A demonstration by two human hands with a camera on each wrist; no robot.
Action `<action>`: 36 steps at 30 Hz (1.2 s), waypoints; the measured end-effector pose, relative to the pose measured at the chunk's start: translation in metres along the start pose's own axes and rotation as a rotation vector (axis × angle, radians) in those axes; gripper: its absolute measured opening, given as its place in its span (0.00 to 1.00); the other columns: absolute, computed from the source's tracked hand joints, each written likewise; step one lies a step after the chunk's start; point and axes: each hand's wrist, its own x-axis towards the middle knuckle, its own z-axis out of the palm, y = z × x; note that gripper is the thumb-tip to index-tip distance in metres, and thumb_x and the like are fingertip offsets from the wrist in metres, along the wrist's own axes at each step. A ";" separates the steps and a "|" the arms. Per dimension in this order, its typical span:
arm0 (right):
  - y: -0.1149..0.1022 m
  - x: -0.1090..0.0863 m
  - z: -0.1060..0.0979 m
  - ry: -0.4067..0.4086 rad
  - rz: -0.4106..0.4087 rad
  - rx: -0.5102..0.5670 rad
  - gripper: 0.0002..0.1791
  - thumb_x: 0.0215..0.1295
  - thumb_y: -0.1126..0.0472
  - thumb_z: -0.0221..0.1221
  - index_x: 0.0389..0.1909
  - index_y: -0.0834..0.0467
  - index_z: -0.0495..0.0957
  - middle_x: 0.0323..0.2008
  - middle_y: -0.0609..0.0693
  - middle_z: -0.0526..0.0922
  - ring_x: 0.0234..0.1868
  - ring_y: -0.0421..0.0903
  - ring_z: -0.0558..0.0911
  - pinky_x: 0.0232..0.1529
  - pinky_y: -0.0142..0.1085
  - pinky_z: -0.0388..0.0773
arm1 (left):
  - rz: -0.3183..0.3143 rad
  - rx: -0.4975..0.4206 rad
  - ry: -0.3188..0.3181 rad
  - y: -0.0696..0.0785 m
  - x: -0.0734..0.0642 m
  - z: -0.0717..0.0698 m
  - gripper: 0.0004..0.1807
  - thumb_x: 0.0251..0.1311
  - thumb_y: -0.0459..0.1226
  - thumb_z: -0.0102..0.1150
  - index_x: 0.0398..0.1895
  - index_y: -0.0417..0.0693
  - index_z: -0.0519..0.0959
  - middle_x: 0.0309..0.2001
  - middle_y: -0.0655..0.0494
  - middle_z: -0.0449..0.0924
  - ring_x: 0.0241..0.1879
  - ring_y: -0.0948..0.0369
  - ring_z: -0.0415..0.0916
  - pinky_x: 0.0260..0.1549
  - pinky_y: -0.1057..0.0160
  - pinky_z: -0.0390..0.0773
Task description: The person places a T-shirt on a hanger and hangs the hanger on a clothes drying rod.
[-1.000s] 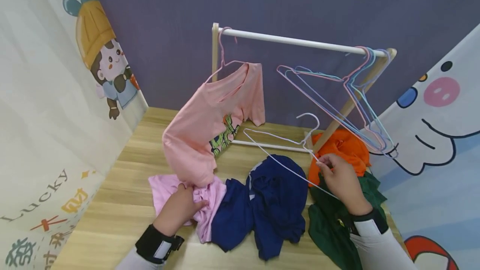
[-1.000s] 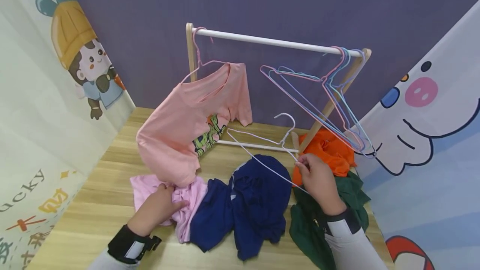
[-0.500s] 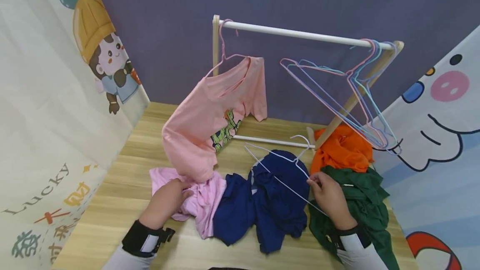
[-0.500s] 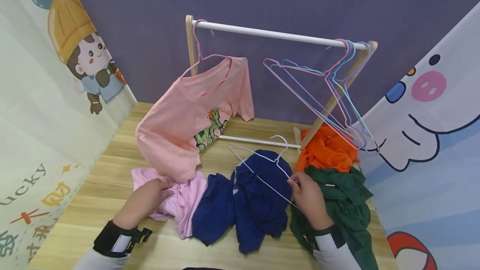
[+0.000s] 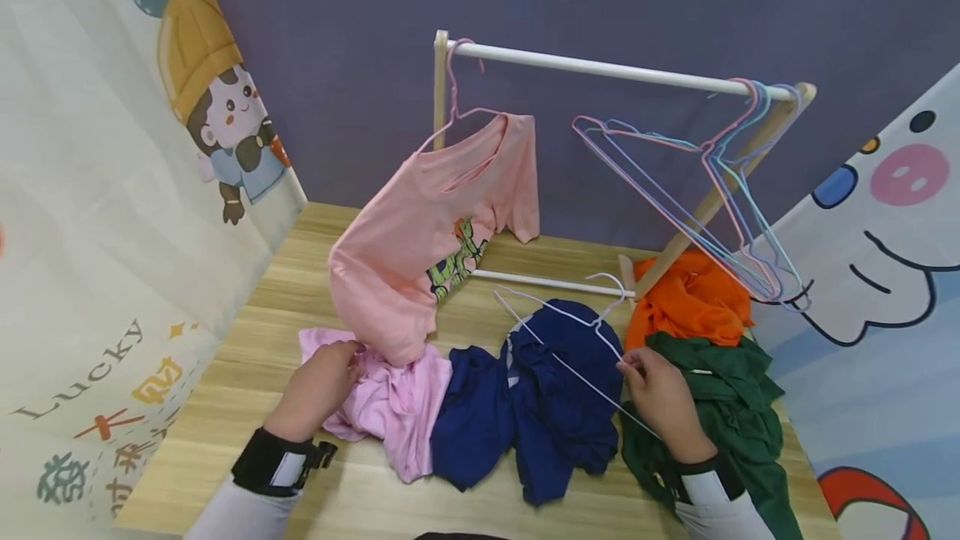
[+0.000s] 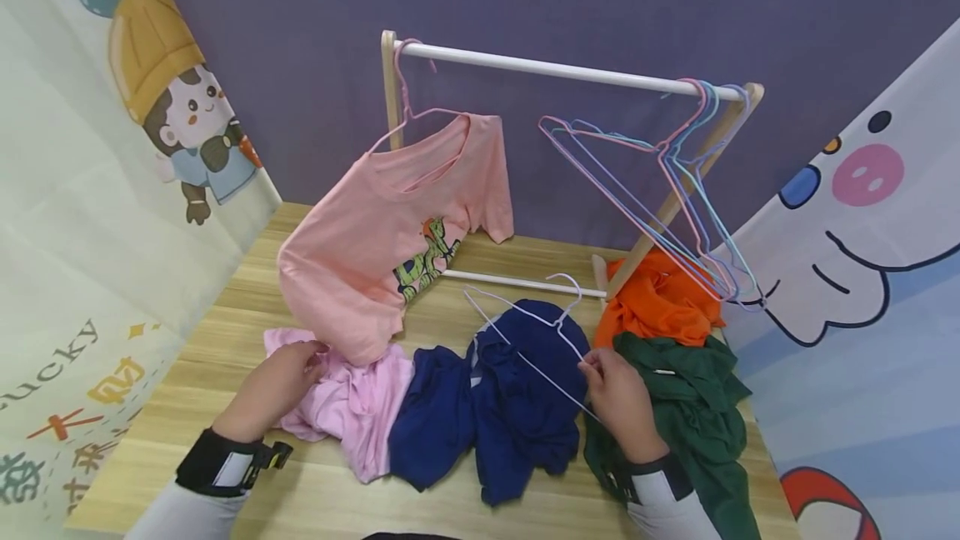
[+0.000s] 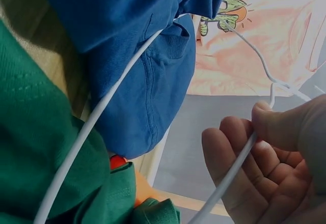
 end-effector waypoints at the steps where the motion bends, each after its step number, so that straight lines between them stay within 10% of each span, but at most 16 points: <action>1: 0.000 0.000 -0.001 -0.001 0.004 0.000 0.06 0.57 0.61 0.62 0.31 0.57 0.75 0.23 0.50 0.77 0.22 0.43 0.71 0.24 0.41 0.72 | 0.022 -0.008 0.014 -0.002 0.003 0.002 0.05 0.59 0.33 0.53 0.34 0.44 0.79 0.30 0.48 0.82 0.33 0.51 0.77 0.32 0.47 0.78; 7: 0.002 -0.002 -0.002 -0.008 0.026 0.004 0.06 0.58 0.60 0.61 0.31 0.56 0.75 0.23 0.50 0.77 0.23 0.43 0.71 0.25 0.41 0.72 | 0.165 -0.020 0.092 -0.014 0.026 0.013 0.07 0.58 0.31 0.55 0.40 0.43 0.78 0.35 0.46 0.82 0.36 0.49 0.76 0.39 0.47 0.76; 13: 0.002 -0.006 -0.001 -0.020 0.043 0.012 0.05 0.58 0.60 0.61 0.31 0.56 0.75 0.23 0.49 0.77 0.22 0.43 0.71 0.25 0.40 0.71 | 0.170 0.015 0.131 -0.017 0.034 0.018 0.08 0.49 0.32 0.62 0.35 0.44 0.79 0.32 0.47 0.81 0.33 0.47 0.73 0.33 0.46 0.74; 23: 0.000 -0.005 0.000 -0.036 0.044 0.014 0.05 0.59 0.59 0.61 0.32 0.56 0.75 0.24 0.49 0.77 0.23 0.42 0.71 0.25 0.40 0.72 | 0.230 0.085 0.100 -0.027 0.019 0.015 0.06 0.44 0.28 0.62 0.25 0.47 0.80 0.30 0.49 0.81 0.38 0.47 0.72 0.42 0.46 0.73; 29: -0.001 -0.005 -0.001 -0.060 0.063 0.026 0.05 0.59 0.59 0.61 0.32 0.56 0.75 0.23 0.48 0.76 0.23 0.42 0.71 0.25 0.39 0.71 | 0.223 0.086 0.097 -0.031 0.010 0.009 0.06 0.53 0.30 0.56 0.35 0.40 0.75 0.27 0.45 0.81 0.35 0.46 0.76 0.46 0.42 0.73; 36: -0.002 -0.007 0.001 -0.083 0.078 0.031 0.06 0.60 0.59 0.60 0.33 0.56 0.75 0.23 0.49 0.76 0.23 0.41 0.71 0.25 0.39 0.72 | 0.171 -0.034 0.051 -0.028 0.005 -0.010 0.10 0.61 0.40 0.56 0.46 0.53 0.72 0.32 0.52 0.82 0.36 0.53 0.78 0.37 0.48 0.79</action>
